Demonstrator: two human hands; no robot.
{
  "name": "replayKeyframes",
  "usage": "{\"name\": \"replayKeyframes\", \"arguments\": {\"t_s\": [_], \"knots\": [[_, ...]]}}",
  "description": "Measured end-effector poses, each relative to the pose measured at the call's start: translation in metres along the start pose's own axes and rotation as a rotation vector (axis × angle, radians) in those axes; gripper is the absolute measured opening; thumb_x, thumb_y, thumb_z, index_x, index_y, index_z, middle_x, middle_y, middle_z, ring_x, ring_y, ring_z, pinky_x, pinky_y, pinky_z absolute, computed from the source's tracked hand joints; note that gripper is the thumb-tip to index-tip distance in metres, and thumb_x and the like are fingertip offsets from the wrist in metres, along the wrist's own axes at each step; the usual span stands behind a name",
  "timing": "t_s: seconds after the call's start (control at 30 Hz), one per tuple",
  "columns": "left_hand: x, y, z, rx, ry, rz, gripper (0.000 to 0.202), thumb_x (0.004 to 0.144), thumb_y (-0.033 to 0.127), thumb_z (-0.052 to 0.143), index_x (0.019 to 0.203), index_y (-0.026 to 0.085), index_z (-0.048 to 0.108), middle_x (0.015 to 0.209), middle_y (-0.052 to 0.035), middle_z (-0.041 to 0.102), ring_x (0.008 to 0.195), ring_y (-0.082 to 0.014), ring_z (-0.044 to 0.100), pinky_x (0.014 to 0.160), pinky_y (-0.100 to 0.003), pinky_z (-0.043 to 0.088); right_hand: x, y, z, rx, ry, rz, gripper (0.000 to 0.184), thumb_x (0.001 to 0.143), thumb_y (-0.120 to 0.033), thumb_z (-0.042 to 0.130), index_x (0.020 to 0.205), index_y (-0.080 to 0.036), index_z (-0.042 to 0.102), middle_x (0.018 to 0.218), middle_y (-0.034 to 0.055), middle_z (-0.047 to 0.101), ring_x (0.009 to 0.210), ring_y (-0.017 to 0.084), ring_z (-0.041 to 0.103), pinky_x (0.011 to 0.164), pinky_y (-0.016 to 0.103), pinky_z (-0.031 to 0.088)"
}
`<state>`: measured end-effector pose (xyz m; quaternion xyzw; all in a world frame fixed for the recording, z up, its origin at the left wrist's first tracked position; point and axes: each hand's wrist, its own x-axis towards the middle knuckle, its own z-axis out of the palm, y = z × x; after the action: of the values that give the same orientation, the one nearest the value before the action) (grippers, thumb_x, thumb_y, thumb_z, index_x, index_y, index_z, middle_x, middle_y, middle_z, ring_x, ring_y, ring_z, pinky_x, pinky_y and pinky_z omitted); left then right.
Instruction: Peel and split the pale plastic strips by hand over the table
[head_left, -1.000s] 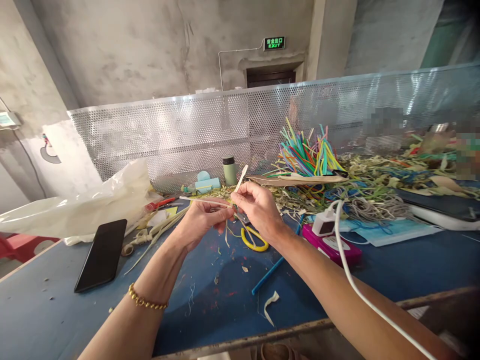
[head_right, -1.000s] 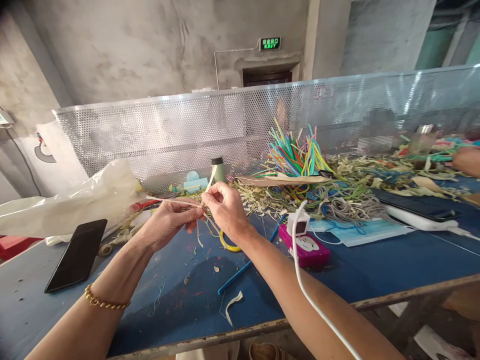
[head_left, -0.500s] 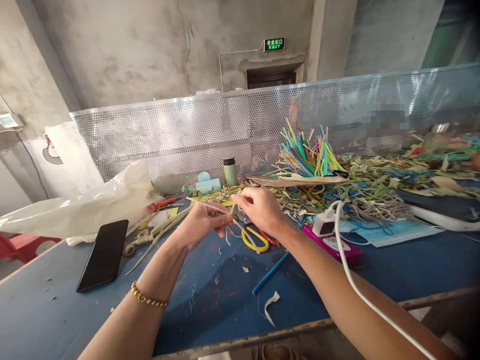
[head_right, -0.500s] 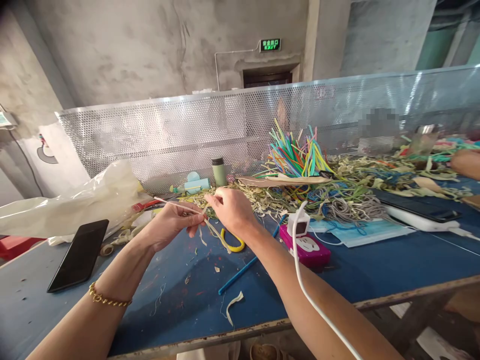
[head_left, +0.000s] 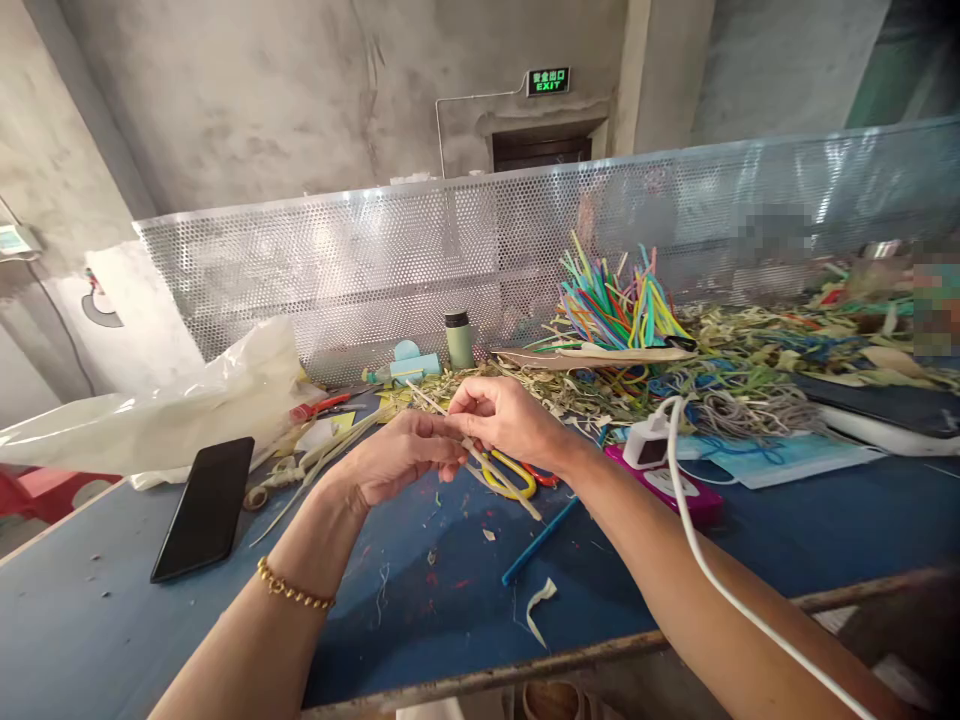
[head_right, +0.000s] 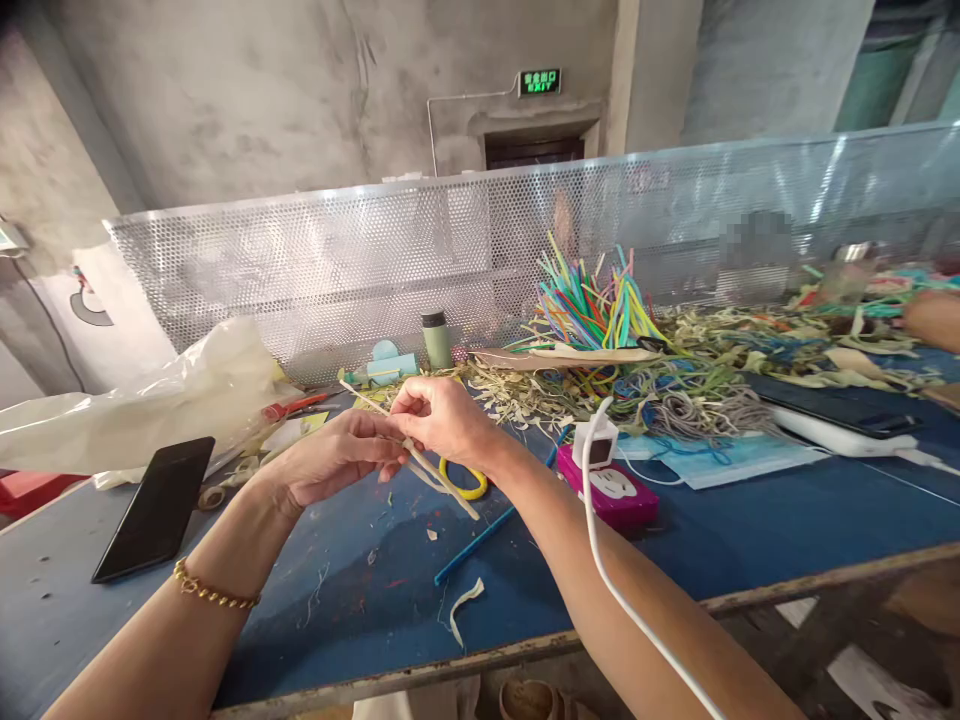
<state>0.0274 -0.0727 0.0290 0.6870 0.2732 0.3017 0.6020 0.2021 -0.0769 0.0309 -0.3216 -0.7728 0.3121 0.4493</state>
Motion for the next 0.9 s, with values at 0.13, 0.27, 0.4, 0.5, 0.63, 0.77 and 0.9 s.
{"name": "replayKeyframes", "arguments": {"t_s": [0.13,0.27,0.4,0.5,0.63,0.77,0.9], "knots": [[-0.002,0.002,0.0,0.011,-0.022,0.036,0.018,0.077,0.027,0.072,0.082,0.01,0.076,0.074,-0.0058,0.065,0.059,-0.0085,0.051,0.058,-0.024,0.04,0.0,-0.004,-0.003,0.126,-0.015,0.05,0.013,0.081,-0.023,0.066,0.075,-0.015,0.058,0.057,-0.002,0.058,0.043,0.006,0.049,0.04,0.019,0.038],[0.001,-0.004,0.001,0.09,0.028,0.099,0.021,0.077,0.03,0.073,0.085,0.011,0.077,0.073,-0.0054,0.065,0.058,-0.0085,0.048,0.054,-0.023,0.037,-0.001,-0.005,-0.001,0.149,0.01,0.077,0.011,0.079,-0.022,0.065,0.074,-0.015,0.059,0.056,-0.0021,0.059,0.04,0.005,0.047,0.038,0.018,0.037],[0.003,-0.007,0.002,0.15,0.067,0.092,0.019,0.076,0.03,0.075,0.077,0.011,0.076,0.066,-0.0038,0.062,0.056,-0.009,0.049,0.053,-0.023,0.037,-0.001,-0.002,0.003,0.088,0.089,0.035,0.009,0.076,-0.02,0.065,0.071,-0.015,0.059,0.058,-0.0009,0.06,0.045,0.008,0.052,0.041,0.02,0.041],[0.002,-0.005,0.002,0.191,0.082,0.077,0.018,0.074,0.029,0.075,0.073,0.011,0.075,0.062,-0.0022,0.06,0.053,-0.0086,0.049,0.052,-0.023,0.037,0.001,0.001,0.006,-0.007,0.176,0.001,0.008,0.074,-0.021,0.065,0.072,-0.015,0.061,0.062,0.0012,0.062,0.051,0.011,0.057,0.045,0.023,0.042],[0.0,-0.003,0.003,0.233,0.073,0.07,0.017,0.074,0.029,0.075,0.073,0.011,0.075,0.06,-0.0017,0.06,0.05,-0.0087,0.05,0.052,-0.024,0.037,0.002,0.007,0.011,-0.11,0.262,-0.028,0.008,0.075,-0.021,0.063,0.071,-0.015,0.061,0.062,0.002,0.063,0.053,0.012,0.057,0.049,0.024,0.043],[0.0,-0.004,0.003,0.215,0.079,0.047,0.018,0.071,0.028,0.076,0.066,0.012,0.073,0.058,-0.0021,0.061,0.048,-0.0084,0.05,0.05,-0.023,0.037,0.003,0.01,0.016,-0.19,0.322,-0.046,0.006,0.076,-0.018,0.061,0.07,-0.015,0.06,0.064,0.0025,0.065,0.056,0.012,0.058,0.053,0.024,0.044],[0.003,-0.005,-0.001,0.062,0.115,0.02,0.02,0.07,0.028,0.077,0.064,0.01,0.073,0.061,-0.005,0.063,0.047,-0.0085,0.051,0.048,-0.023,0.038,0.003,0.007,0.008,-0.356,0.364,-0.108,0.008,0.081,-0.02,0.059,0.074,-0.016,0.062,0.069,0.0035,0.067,0.061,0.014,0.059,0.06,0.027,0.044]]}}
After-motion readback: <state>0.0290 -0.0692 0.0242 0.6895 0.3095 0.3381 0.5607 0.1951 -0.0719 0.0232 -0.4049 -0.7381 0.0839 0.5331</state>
